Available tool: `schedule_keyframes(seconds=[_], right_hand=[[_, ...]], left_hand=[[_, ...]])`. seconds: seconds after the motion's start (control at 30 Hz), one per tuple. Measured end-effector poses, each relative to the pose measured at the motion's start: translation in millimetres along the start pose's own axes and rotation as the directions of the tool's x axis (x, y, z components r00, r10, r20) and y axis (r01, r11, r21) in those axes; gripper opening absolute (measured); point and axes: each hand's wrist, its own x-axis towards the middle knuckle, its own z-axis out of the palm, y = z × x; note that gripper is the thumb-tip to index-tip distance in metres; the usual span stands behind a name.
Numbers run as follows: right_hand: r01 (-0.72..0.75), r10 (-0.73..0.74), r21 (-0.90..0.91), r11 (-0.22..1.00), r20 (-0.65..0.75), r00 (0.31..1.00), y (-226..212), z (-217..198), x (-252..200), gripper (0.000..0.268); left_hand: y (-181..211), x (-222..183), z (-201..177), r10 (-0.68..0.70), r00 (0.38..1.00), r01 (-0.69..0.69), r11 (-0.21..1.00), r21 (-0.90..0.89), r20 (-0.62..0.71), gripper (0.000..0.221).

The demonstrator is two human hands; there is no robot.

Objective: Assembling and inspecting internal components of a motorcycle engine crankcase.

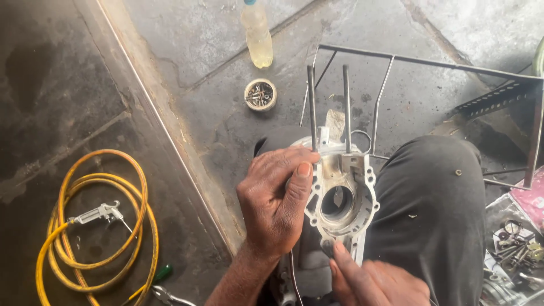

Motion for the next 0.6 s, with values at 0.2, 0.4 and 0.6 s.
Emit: schedule_keyframes(seconds=[0.2,0.4,0.6], right_hand=[[-0.012,0.012,0.016,1.0,0.016,1.0,2.1,0.0,-1.0,0.031],[0.047,-0.046,0.042,0.998,-0.023,0.999,14.4,-1.6,10.8,0.031],[0.069,-0.067,0.069,0.995,-0.037,0.997,17.7,-0.8,19.9,0.032]], left_hand=[[4.1,4.0,-3.2,-0.06,0.998,0.06,0.998,-0.002,0.001,0.023],[2.6,2.7,-1.3,-0.014,1.0,0.014,1.0,0.005,-0.005,0.023],[1.6,8.6,0.5,0.014,1.0,-0.014,1.0,0.02,-0.01,0.022]])
